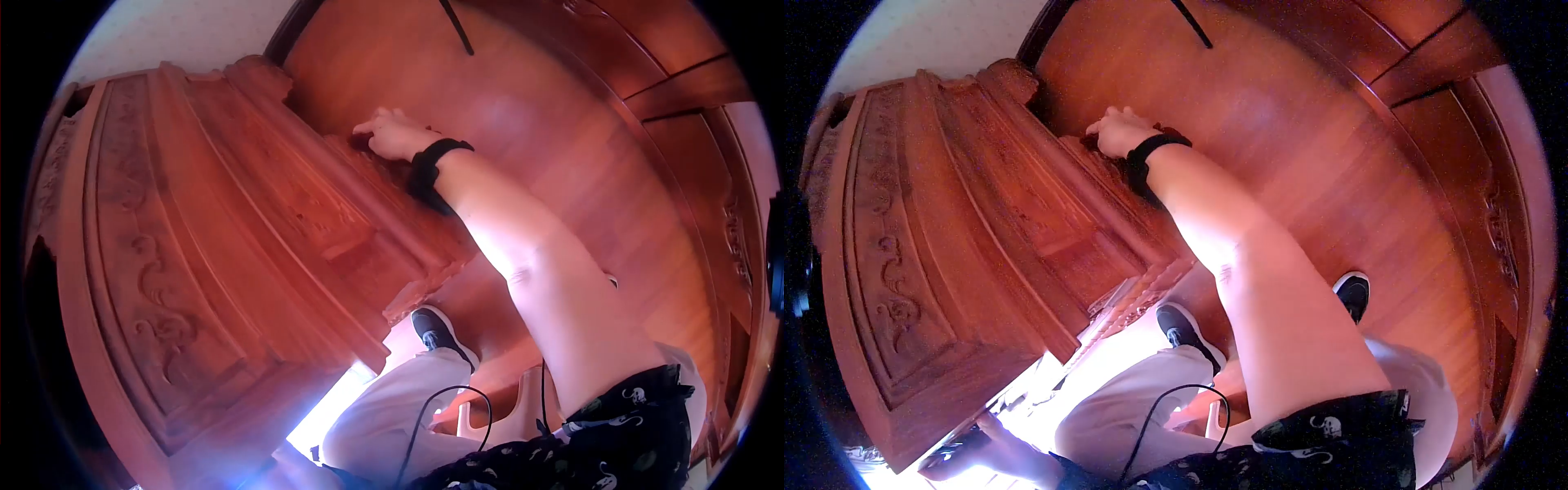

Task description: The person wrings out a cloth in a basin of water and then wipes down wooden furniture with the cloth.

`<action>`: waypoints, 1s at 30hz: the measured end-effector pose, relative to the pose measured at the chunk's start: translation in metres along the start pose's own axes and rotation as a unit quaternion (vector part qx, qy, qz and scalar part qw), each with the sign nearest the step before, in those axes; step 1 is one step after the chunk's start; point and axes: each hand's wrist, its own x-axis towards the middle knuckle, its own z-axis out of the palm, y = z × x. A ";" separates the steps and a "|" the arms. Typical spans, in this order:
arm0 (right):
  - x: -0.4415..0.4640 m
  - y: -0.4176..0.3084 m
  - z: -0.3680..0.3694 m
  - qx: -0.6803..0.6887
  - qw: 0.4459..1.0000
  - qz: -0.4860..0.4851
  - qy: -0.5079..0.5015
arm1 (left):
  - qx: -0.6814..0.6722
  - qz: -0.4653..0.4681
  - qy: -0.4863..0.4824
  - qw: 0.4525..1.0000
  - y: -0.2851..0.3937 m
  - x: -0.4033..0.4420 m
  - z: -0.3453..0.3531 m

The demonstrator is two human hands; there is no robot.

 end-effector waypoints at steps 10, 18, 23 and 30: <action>-0.011 0.015 -0.018 0.041 0.997 0.001 -0.061 | -0.025 0.004 0.007 1.000 0.000 0.003 0.000; -0.021 0.034 -0.004 -0.036 0.999 0.007 -0.038 | -0.036 0.009 0.007 0.999 0.001 0.005 0.001; -0.013 0.025 0.009 0.008 1.000 0.011 0.023 | -0.044 0.021 0.010 0.999 0.000 0.006 0.001; -0.019 0.042 0.000 0.000 1.000 0.013 -0.027 | -0.032 -0.001 0.003 0.999 0.005 0.008 -0.002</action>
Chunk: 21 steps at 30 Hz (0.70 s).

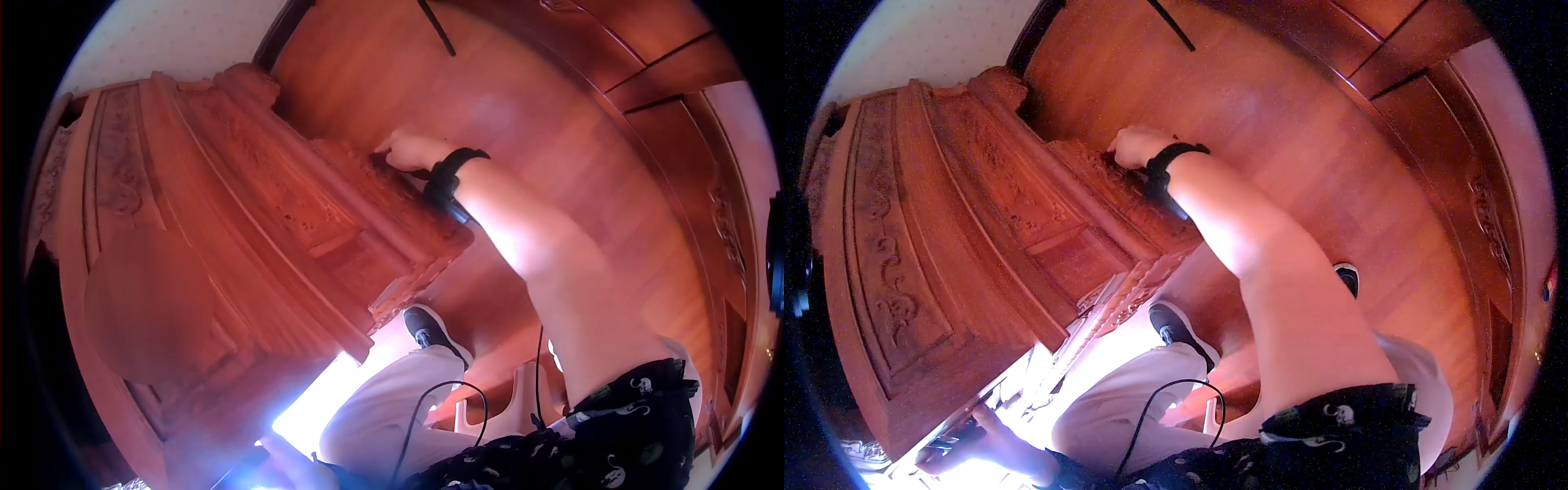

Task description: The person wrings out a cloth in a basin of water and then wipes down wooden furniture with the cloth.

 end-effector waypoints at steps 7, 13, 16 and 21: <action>0.002 -0.004 -0.024 0.014 0.997 -0.058 -0.055 | 0.086 0.031 0.006 0.996 -0.012 -0.002 -0.004; 0.014 -0.028 -0.006 -0.024 0.999 -0.012 -0.027 | 0.058 0.060 0.005 0.996 -0.036 -0.005 -0.008; 0.016 -0.011 0.002 0.024 1.000 -0.005 0.001 | 0.050 0.015 0.018 0.998 -0.004 -0.001 -0.002; -0.023 0.007 -0.030 -0.031 0.990 -0.060 -0.123 | -0.051 0.000 0.046 0.998 0.003 0.003 0.000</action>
